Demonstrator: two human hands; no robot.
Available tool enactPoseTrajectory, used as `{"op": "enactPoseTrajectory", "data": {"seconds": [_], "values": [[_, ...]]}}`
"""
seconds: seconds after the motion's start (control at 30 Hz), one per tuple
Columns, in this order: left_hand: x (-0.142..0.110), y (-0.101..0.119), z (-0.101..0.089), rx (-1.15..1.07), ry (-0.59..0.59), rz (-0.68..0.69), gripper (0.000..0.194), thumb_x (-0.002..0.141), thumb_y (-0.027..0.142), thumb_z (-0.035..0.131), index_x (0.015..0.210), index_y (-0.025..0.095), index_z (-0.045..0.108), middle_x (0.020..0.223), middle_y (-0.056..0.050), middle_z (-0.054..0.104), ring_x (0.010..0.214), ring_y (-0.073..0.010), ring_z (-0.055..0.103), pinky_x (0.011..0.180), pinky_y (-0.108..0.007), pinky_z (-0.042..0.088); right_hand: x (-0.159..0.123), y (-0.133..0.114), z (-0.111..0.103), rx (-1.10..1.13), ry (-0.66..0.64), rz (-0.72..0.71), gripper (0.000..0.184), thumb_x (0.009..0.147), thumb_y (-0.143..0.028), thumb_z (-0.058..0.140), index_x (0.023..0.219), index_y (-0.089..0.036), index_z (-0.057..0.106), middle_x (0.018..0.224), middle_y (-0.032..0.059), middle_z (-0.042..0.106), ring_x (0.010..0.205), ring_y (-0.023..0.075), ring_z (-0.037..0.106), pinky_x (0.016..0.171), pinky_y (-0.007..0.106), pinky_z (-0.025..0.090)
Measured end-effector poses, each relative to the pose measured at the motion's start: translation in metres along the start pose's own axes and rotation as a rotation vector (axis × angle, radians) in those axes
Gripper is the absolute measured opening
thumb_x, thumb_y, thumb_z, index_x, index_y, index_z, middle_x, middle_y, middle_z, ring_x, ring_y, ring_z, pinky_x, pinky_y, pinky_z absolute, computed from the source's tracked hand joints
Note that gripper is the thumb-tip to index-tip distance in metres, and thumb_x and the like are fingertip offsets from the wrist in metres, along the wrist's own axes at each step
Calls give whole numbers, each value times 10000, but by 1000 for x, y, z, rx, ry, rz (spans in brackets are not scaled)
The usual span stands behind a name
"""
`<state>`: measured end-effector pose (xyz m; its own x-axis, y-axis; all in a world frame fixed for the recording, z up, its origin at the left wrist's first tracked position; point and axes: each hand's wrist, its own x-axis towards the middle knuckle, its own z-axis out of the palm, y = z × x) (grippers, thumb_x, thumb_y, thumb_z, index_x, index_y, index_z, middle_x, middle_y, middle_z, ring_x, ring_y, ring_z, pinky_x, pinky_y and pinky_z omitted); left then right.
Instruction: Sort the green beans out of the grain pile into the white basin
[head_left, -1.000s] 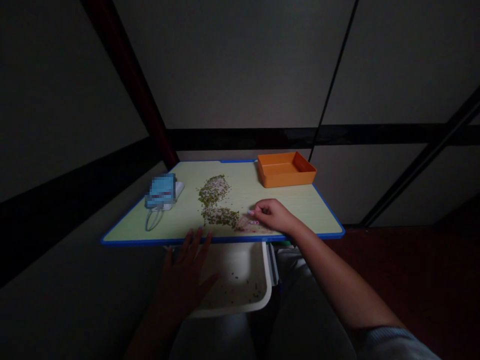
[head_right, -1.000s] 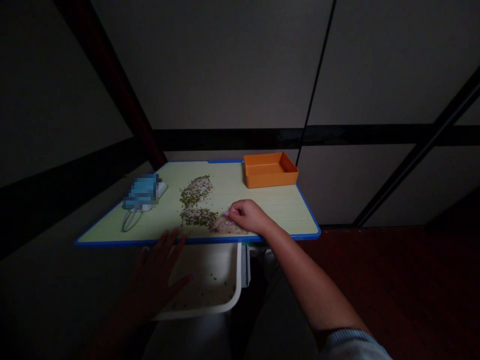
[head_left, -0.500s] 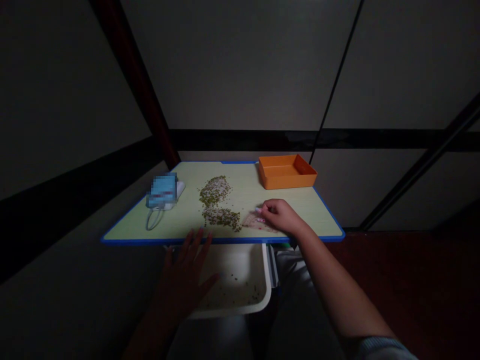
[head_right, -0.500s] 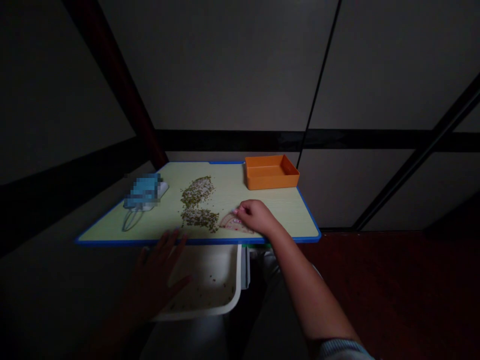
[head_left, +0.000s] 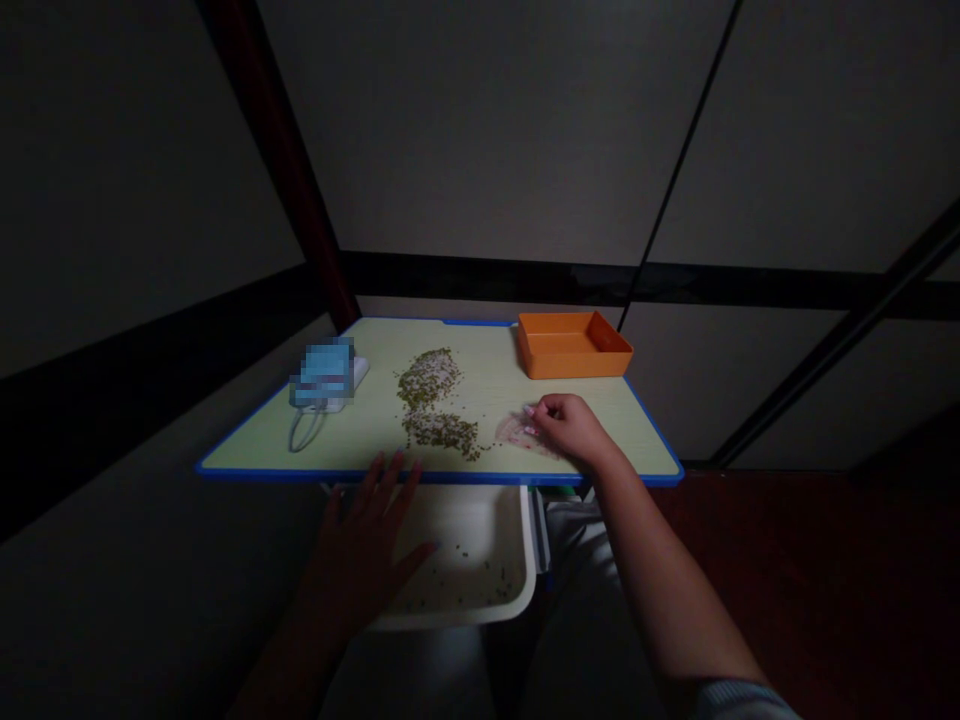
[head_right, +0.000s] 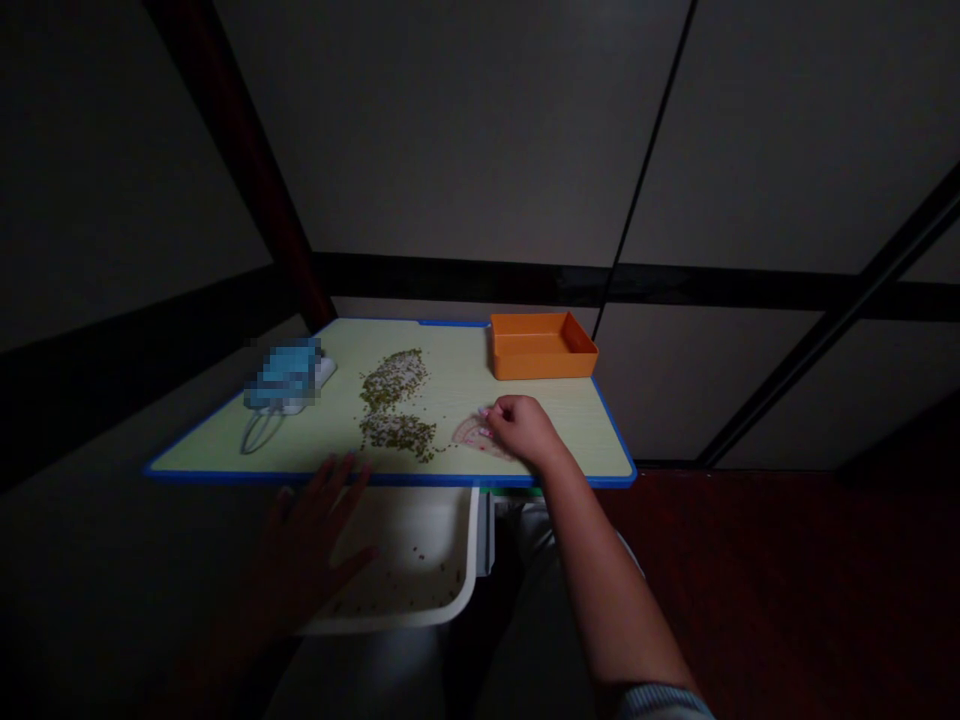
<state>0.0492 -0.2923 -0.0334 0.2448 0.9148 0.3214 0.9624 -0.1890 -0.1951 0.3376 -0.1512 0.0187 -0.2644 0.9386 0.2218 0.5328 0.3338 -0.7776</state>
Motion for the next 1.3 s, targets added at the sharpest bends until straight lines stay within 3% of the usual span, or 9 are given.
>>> {"op": "enactPoseTrajectory", "data": {"seconds": [0.3, 0.5, 0.77, 1.3], "values": [[0, -1, 0, -10, 0, 0, 785, 849, 598, 406, 1498, 215, 186, 1563, -125, 231, 1431, -343, 245, 1066, -647, 254, -2, -2, 1, 86, -103, -44, 326, 815, -432, 519, 600, -189, 491, 484, -48, 435, 463, 88, 378, 473, 219, 267], [1, 1, -1, 3, 3, 5, 791, 848, 600, 396, 1501, 214, 169, 1566, -122, 222, 1430, -344, 248, 1059, -644, 261, -2, 0, 1, 35, -18, -62, 328, 824, -424, 529, 605, -181, 511, 504, -37, 467, 486, 90, 395, 487, 219, 259], [0, -2, 0, -7, 0, 12, 797, 842, 616, 396, 1496, 208, 192, 1565, -129, 222, 1429, -352, 247, 1052, -652, 267, -1, -5, 6, 17, -103, -107, 334, 835, -429, 531, 617, -175, 527, 516, -35, 477, 502, 93, 404, 492, 217, 278], [1, -1, 0, -6, -23, -6, 789, 843, 596, 411, 1497, 210, 196, 1569, -127, 215, 1437, -341, 229, 1073, -643, 237, -6, 4, -4, 172, -129, -2, 336, 783, -461, 567, 607, -184, 498, 493, -55, 426, 455, 79, 366, 451, 210, 256]]}}
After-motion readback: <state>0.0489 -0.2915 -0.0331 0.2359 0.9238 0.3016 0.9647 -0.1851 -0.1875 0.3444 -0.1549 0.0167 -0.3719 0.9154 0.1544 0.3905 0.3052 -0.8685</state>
